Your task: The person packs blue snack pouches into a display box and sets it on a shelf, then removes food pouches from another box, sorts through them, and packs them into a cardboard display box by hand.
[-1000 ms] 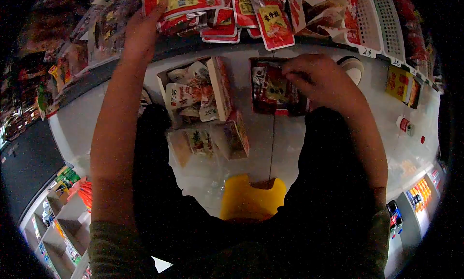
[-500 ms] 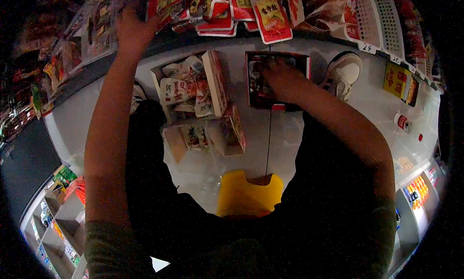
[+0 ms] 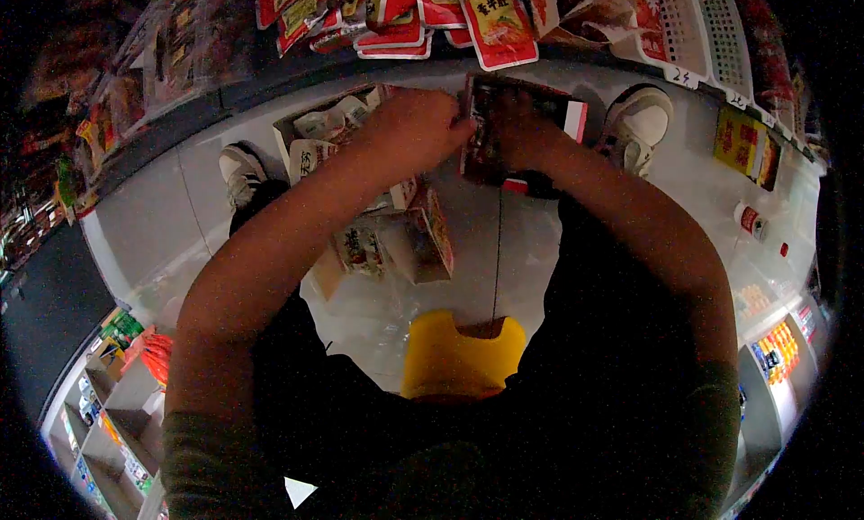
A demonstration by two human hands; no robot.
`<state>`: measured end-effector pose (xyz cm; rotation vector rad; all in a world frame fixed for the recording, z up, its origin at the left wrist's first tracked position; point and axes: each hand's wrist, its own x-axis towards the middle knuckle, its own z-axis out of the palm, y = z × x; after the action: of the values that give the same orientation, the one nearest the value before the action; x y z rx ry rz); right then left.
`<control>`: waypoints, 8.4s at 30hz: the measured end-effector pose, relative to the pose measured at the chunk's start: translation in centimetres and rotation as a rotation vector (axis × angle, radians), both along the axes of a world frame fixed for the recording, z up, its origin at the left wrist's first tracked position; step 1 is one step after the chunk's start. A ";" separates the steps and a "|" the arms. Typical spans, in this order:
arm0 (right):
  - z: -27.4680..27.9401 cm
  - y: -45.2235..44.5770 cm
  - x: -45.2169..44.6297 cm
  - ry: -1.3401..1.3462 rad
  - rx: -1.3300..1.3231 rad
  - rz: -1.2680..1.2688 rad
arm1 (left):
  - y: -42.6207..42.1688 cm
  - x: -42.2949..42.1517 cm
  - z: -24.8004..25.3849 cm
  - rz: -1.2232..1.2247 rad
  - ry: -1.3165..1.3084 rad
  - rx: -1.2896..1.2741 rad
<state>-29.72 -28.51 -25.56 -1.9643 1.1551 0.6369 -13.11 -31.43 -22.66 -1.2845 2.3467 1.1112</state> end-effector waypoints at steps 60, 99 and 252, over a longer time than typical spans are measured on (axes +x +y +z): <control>9.1 -0.2 -2.5 -1.088 0.351 -1.246 | -2.9 6.1 6.6 0.780 0.683 0.594; 2.4 0.4 -3.0 -0.353 -0.290 -0.432 | -11.9 15.3 0.3 1.000 0.312 0.059; -5.1 1.4 0.7 0.145 -0.298 -0.143 | 1.8 0.5 -0.4 -0.063 -0.099 0.011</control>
<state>-28.98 -27.09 -30.64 -2.0815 1.5395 0.5644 -12.59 -29.61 -23.04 -1.2239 2.2891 1.0158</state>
